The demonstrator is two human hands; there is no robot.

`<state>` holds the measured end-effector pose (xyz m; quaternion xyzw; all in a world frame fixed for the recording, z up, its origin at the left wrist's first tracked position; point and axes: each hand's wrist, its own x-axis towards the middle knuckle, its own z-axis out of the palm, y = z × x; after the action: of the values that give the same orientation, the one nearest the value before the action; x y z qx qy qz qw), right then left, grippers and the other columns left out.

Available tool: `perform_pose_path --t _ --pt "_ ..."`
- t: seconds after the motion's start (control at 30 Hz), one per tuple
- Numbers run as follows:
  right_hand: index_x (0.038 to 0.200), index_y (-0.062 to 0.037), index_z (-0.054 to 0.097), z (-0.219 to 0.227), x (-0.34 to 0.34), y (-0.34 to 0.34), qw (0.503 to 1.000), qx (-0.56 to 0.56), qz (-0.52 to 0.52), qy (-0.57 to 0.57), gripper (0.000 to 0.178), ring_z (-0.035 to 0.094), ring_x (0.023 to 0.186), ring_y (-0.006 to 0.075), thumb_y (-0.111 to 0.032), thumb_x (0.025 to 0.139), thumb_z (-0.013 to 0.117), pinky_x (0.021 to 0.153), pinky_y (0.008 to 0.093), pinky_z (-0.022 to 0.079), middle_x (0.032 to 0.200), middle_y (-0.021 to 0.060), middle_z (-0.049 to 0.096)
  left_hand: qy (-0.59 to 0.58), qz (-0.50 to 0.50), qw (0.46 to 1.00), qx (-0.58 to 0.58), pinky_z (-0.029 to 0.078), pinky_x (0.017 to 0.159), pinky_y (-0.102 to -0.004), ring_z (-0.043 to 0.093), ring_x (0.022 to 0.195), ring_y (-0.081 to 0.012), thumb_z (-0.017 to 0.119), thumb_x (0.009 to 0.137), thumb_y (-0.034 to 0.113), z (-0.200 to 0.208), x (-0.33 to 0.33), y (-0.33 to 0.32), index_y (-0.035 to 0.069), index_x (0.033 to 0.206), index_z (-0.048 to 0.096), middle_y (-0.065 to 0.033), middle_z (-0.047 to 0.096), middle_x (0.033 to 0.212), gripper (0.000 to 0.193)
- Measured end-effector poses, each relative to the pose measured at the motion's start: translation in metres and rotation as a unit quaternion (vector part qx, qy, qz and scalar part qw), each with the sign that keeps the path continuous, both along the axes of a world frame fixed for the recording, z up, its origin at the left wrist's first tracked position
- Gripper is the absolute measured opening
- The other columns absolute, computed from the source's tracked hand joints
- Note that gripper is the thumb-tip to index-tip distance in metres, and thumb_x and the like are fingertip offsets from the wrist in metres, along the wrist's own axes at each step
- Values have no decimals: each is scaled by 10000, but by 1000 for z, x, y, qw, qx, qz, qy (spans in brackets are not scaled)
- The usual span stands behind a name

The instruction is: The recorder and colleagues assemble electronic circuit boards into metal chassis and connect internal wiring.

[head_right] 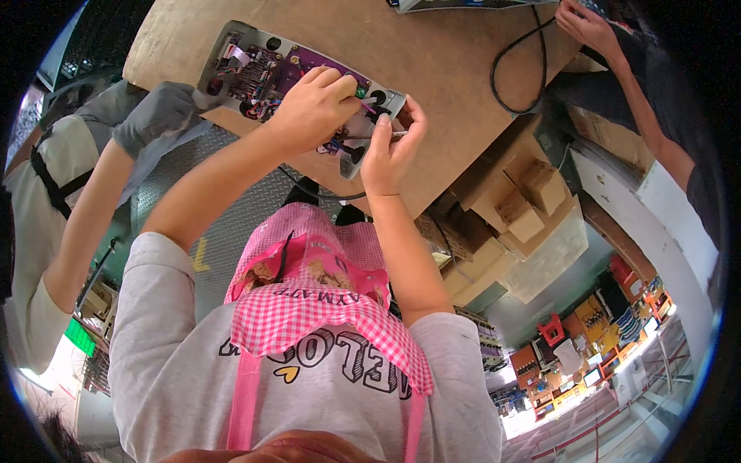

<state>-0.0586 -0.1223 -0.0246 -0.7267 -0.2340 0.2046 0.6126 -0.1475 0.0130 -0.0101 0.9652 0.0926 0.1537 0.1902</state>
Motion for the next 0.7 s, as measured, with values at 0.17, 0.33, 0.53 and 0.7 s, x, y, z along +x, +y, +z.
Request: perform_pose_path --t 0.17,0.33,0.53,0.7 --pt "1293 -5 391 8 -1 0 1000 -17 -4 7 426 528 1034 184 -143 921 546 856 300 452 1199 123 502 0 6 1000 -8 438 861 -348 543 913 -217 622 694 148 3 -4 -1 106 832 681 -30 537 911 156" --pt "1247 -17 455 -5 0 -11 998 12 -48 46 431 520 917 103 -183 900 649 805 251 439 1067 53 554 -53 56 996 -41 441 821 -392 560 885 -243 669 704 140 20 -5 -15 105 888 682 -32 591 884 188" --pt "1075 -11 578 2 2 -18 987 71 -91 114 280 523 781 69 -203 896 675 726 210 437 910 18 581 -55 97 982 -152 470 737 -374 607 814 -250 693 741 98 31 -2 -48 85 918 689 -55 667 803 177" --pt "1018 6 621 32 12 -27 973 92 -36 209 148 588 862 92 -118 947 584 801 227 470 974 46 644 -54 127 957 -254 479 704 -370 601 802 -269 690 758 78 29 -5 -47 55 905 690 -85 678 824 148"
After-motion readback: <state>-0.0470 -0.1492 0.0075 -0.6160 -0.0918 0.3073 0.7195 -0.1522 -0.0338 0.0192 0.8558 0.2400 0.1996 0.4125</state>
